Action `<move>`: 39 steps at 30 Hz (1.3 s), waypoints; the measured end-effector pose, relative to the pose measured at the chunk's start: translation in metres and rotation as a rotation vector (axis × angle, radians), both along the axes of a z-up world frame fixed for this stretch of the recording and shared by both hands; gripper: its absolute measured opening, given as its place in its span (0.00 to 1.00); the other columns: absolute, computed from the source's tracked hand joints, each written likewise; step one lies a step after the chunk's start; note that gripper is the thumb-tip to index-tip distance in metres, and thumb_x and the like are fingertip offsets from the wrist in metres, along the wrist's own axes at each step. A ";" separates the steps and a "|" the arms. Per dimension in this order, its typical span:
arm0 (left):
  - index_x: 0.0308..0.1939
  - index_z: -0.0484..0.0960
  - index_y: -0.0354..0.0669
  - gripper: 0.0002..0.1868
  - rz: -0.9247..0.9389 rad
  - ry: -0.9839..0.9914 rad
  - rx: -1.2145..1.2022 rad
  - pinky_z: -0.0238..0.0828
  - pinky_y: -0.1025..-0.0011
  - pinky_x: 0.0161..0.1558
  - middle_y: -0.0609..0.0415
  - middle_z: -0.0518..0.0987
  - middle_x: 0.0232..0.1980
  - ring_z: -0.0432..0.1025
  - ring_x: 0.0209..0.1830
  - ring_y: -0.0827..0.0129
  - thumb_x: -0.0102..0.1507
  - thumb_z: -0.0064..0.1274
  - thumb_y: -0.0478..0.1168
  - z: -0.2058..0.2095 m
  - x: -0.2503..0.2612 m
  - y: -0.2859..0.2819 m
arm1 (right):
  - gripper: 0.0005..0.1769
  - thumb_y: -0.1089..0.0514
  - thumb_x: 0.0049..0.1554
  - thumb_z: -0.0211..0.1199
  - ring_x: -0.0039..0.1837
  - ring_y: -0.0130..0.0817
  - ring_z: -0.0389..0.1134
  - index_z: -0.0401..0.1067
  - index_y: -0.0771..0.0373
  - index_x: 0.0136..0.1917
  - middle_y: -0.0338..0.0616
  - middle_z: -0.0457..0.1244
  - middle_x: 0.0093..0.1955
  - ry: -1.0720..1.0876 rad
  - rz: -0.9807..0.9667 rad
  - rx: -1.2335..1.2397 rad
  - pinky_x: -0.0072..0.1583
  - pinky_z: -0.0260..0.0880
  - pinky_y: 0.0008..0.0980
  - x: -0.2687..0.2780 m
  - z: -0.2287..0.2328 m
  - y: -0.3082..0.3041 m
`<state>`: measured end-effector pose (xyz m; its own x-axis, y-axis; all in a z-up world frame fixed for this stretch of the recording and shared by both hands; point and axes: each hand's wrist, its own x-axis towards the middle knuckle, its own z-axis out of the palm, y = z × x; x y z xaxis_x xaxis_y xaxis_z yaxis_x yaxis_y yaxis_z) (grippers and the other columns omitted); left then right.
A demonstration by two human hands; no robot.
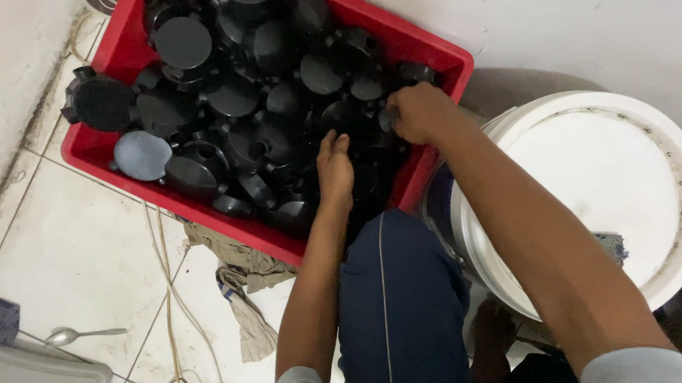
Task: Cleaning black plastic components with a cloth and sorting them into a cardboard box
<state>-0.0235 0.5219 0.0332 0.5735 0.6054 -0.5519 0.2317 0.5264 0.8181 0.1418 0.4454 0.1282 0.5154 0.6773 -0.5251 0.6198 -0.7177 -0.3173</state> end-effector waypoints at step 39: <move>0.57 0.78 0.39 0.23 -0.566 0.328 0.398 0.75 0.51 0.46 0.40 0.81 0.45 0.76 0.51 0.50 0.67 0.38 0.48 -0.085 0.077 0.014 | 0.28 0.63 0.53 0.44 0.65 0.49 0.63 0.66 0.63 0.67 0.53 0.68 0.57 -0.151 0.025 -0.472 0.68 0.38 0.56 0.026 -0.047 0.023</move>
